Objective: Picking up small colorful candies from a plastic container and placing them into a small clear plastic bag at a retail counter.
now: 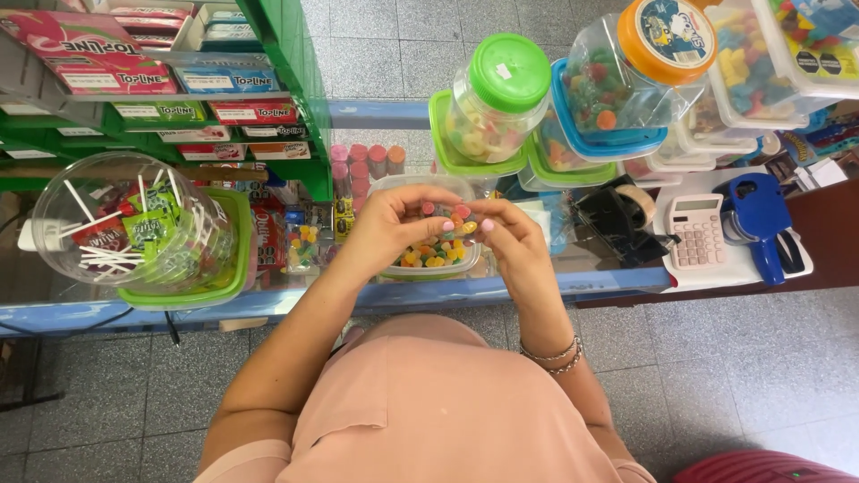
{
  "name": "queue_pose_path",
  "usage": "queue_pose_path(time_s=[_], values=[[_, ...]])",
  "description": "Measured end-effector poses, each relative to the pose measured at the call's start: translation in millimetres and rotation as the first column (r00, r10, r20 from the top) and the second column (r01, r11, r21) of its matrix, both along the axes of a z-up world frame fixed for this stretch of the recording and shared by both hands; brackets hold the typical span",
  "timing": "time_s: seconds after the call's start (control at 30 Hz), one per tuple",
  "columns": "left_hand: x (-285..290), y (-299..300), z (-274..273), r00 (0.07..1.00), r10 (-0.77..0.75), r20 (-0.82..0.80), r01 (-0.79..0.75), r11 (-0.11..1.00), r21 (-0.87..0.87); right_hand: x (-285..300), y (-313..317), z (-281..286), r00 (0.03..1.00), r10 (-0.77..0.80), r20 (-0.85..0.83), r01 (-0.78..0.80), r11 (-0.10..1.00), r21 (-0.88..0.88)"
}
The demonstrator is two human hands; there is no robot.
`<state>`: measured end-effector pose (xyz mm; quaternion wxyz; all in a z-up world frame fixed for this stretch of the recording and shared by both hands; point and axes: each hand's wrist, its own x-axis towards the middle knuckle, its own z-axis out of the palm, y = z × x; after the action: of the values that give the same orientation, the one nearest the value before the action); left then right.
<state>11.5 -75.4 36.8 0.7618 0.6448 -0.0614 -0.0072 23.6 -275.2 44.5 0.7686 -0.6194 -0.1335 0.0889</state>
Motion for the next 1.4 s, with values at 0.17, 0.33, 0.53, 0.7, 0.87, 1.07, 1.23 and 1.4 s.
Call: queue_pose_path(time_s=[0.17, 0.33, 0.53, 0.7, 0.87, 1.07, 1.23, 1.4], values=[[2.8, 1.8, -1.0, 1.000, -0.018, 0.008, 0.018, 1.000, -0.018, 7.1, -9.6, -20.1, 0.996, 0.016, 0.092, -0.011, 0.999, -0.049], [5.8, 4.5, 0.8, 0.999, -0.030, 0.017, 0.030, 0.999, -0.024, 5.7, -9.5, -19.2, 0.996, 0.034, 0.083, -0.033, 0.999, -0.013], [8.5, 4.6, 0.4, 0.998, -0.065, 0.012, 0.065, 0.996, -0.056, 9.2, -13.6, -29.4, 0.995, 0.045, 0.088, -0.047, 0.999, 0.016], [7.5, 3.8, -2.4, 0.998, -0.067, 0.007, 0.068, 0.995, -0.079, 8.6, -13.2, -30.6, 0.996, 0.024, 0.083, -0.025, 1.000, 0.010], [4.0, 4.4, 1.8, 0.999, -0.044, 0.025, 0.045, 0.998, -0.044, 6.3, -9.2, -23.6, 0.997, 0.024, 0.075, -0.026, 0.999, 0.025], [-1.6, 4.5, 6.4, 0.999, -0.030, 0.033, 0.029, 1.000, 0.007, 4.2, -7.1, -21.9, 0.996, 0.018, 0.084, -0.021, 0.999, 0.030], [3.3, 7.0, 2.4, 0.998, -0.049, 0.051, 0.050, 0.999, -0.017, 6.7, -9.3, -32.3, 0.997, 0.017, 0.075, -0.020, 0.999, 0.042], [-5.8, 8.7, 14.9, 0.990, -0.141, 0.019, 0.142, 0.972, -0.188, 5.7, -8.1, -28.8, 0.999, 0.003, 0.032, -0.007, 0.991, 0.135]])
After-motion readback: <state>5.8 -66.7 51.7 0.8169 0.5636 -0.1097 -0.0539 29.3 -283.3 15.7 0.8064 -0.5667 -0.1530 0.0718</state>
